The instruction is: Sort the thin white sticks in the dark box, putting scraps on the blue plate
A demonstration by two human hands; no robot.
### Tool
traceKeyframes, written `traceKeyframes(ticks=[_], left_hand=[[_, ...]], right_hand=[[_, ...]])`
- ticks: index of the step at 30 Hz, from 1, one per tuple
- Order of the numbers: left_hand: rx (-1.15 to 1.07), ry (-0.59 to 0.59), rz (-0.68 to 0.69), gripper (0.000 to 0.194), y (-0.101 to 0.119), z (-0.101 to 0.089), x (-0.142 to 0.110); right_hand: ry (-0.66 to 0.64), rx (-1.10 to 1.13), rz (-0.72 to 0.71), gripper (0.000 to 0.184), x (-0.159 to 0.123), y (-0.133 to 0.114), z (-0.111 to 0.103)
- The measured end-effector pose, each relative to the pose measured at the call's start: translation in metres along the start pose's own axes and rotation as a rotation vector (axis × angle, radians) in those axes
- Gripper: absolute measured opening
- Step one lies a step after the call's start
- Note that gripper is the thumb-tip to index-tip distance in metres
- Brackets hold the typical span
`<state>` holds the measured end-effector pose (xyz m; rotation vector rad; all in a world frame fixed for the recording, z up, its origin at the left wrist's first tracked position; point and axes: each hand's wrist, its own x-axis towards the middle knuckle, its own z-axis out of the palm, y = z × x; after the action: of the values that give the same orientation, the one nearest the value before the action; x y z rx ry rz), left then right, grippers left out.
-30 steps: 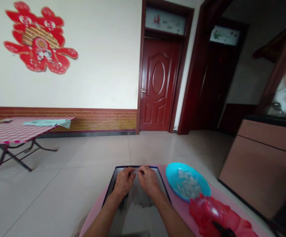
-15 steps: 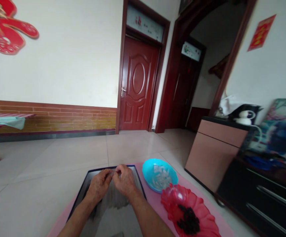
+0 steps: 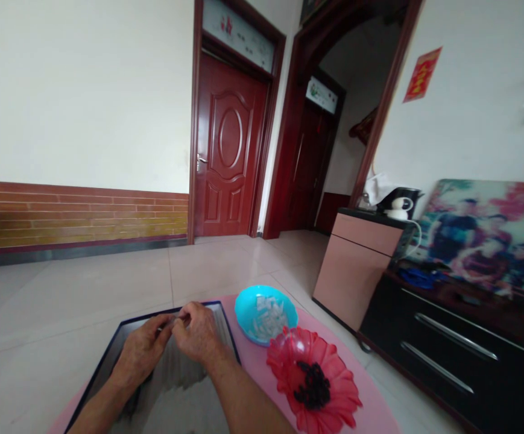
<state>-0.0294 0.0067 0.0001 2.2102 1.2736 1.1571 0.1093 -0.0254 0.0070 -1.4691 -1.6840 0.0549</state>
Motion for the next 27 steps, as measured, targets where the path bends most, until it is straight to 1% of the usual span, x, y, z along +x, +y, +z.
traceKeyframes(ticks=[4, 8, 16, 21, 25, 27], left_hand=[[0.023, 0.034, 0.027, 0.024, -0.001, 0.002, 0.001], [0.028, 0.038, 0.031, 0.024, 0.0, 0.002, 0.001], [-0.031, 0.005, 0.015, 0.025, -0.006, 0.003, 0.001], [-0.058, -0.05, 0.03, 0.029, 0.002, 0.004, -0.002], [-0.042, -0.028, 0.026, 0.031, 0.004, 0.005, -0.003], [-0.035, -0.035, 0.014, 0.031, 0.004, 0.005, -0.004]], right_hand=[[-0.007, -0.008, -0.002, 0.011, 0.001, -0.002, -0.001], [-0.012, -0.013, -0.023, 0.011, 0.001, -0.002, -0.002], [0.018, -0.031, -0.044, 0.012, -0.001, 0.002, 0.003], [0.034, 0.026, -0.049, 0.013, -0.001, 0.002, 0.0], [0.032, 0.066, -0.063, 0.016, 0.002, 0.005, 0.002], [0.028, 0.074, -0.068, 0.017, 0.002, 0.006, 0.003]])
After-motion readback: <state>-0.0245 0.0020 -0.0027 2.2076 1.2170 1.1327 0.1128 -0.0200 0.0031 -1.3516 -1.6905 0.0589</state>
